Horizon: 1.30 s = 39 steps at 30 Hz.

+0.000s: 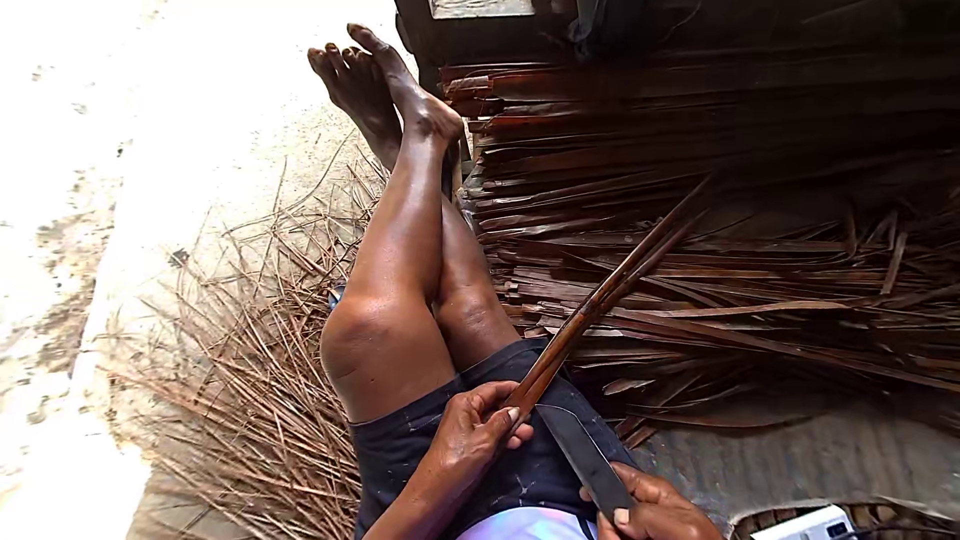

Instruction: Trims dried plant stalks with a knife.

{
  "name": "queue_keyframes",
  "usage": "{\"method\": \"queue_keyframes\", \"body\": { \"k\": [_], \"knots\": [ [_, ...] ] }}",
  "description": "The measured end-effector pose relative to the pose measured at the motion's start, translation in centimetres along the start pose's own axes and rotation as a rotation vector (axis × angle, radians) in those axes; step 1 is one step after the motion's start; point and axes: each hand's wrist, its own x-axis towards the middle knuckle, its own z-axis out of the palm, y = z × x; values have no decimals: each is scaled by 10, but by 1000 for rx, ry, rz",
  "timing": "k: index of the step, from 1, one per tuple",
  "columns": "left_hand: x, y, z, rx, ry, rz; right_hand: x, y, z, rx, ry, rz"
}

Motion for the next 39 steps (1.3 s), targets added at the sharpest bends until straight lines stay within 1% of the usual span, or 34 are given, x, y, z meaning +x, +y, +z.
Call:
{"method": "queue_keyframes", "body": {
  "k": [1,3,4,5,8,12,18,20,22,26,28,29,31,33,36,38,39],
  "knots": [
    [0,0,0,8,0,-1,0,-1,1,5,9,-3],
    [23,-47,-11,-80,-95,265,-1,-2,1,7,17,-4],
    [31,-60,-14,-117,-124,331,-1,-3,0,6,15,-5],
    [34,-64,-14,-130,-128,349,0,-3,0,3,8,-3],
    [33,-63,-14,-110,-116,330,2,-3,-2,7,-6,20],
    [32,-64,-14,-79,-116,349,4,-2,-4,35,-9,35],
    [34,-68,-14,-10,-106,401,6,-2,-7,45,-31,33],
    [34,-71,-13,39,-88,449,6,-1,-7,49,-33,33],
    [33,-75,-8,157,-20,593,5,-1,-5,52,-24,34],
    [32,-87,5,543,234,1033,1,-2,1,47,5,49],
    [29,-87,10,646,300,1154,2,-3,5,46,28,38],
    [25,-86,11,662,298,1183,4,-3,7,43,37,26],
    [12,-80,12,646,222,1196,11,-7,7,35,39,-9],
    [-7,-72,6,598,113,1141,20,-18,5,32,51,-44],
    [-29,-65,-21,506,-21,1049,26,-44,-10,30,100,-90],
    [-32,-64,-46,432,-119,1034,29,-64,-28,2,190,-111],
    [-33,-56,-54,394,-151,992,30,-74,-37,-2,248,-115]
  ]
}}
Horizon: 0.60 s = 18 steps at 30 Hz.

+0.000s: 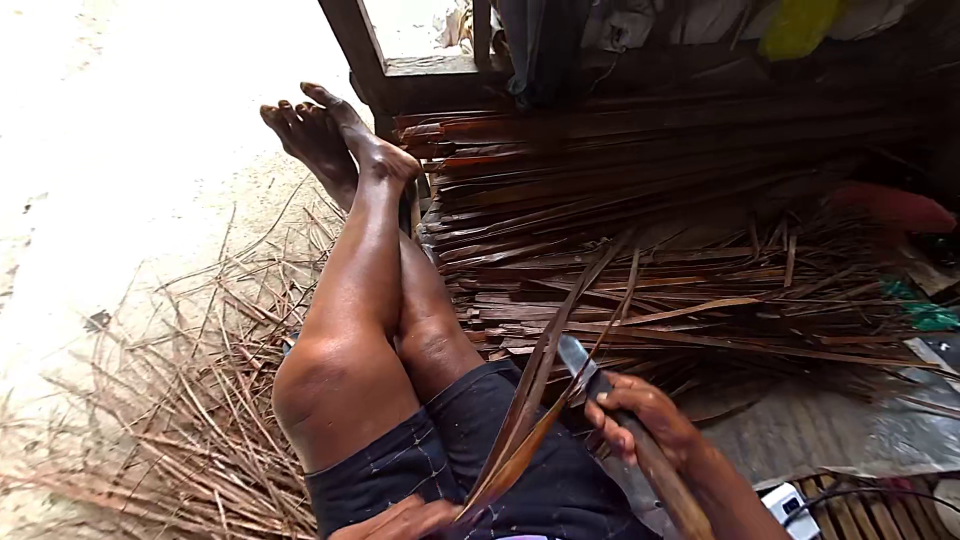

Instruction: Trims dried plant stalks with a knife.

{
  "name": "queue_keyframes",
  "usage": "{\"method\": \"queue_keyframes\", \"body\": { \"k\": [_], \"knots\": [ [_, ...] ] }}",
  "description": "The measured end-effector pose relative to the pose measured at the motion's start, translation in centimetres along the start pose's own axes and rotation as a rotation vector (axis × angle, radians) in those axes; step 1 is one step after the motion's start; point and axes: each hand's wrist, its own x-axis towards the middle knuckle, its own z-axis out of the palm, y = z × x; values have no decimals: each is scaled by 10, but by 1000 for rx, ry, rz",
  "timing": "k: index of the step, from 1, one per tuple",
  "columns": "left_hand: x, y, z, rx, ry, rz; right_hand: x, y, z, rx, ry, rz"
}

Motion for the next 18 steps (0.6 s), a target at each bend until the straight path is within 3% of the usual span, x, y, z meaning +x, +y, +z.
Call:
{"method": "queue_keyframes", "body": {
  "k": [1,3,5,6,7,11,14,18],
  "knots": [
    [12,13,-8,-44,10,-113,4,-10,-8,-1,55,5],
    [37,49,-20,-114,30,-496,9,-26,-19,-9,104,24],
    [-5,0,-23,-199,26,-209,15,-33,-15,-51,125,19],
    [-28,-19,-24,-223,-19,-145,18,-36,-12,-80,130,9],
    [-40,-28,-22,-246,-45,-178,19,-38,-11,-94,134,-4],
    [-36,-30,-5,-361,7,-578,15,-35,-14,-83,59,20],
    [-27,-41,11,-393,77,-623,5,-17,-14,-57,-131,108],
    [-14,-47,25,-419,98,-671,-26,11,0,-101,-210,184]
  ]
}}
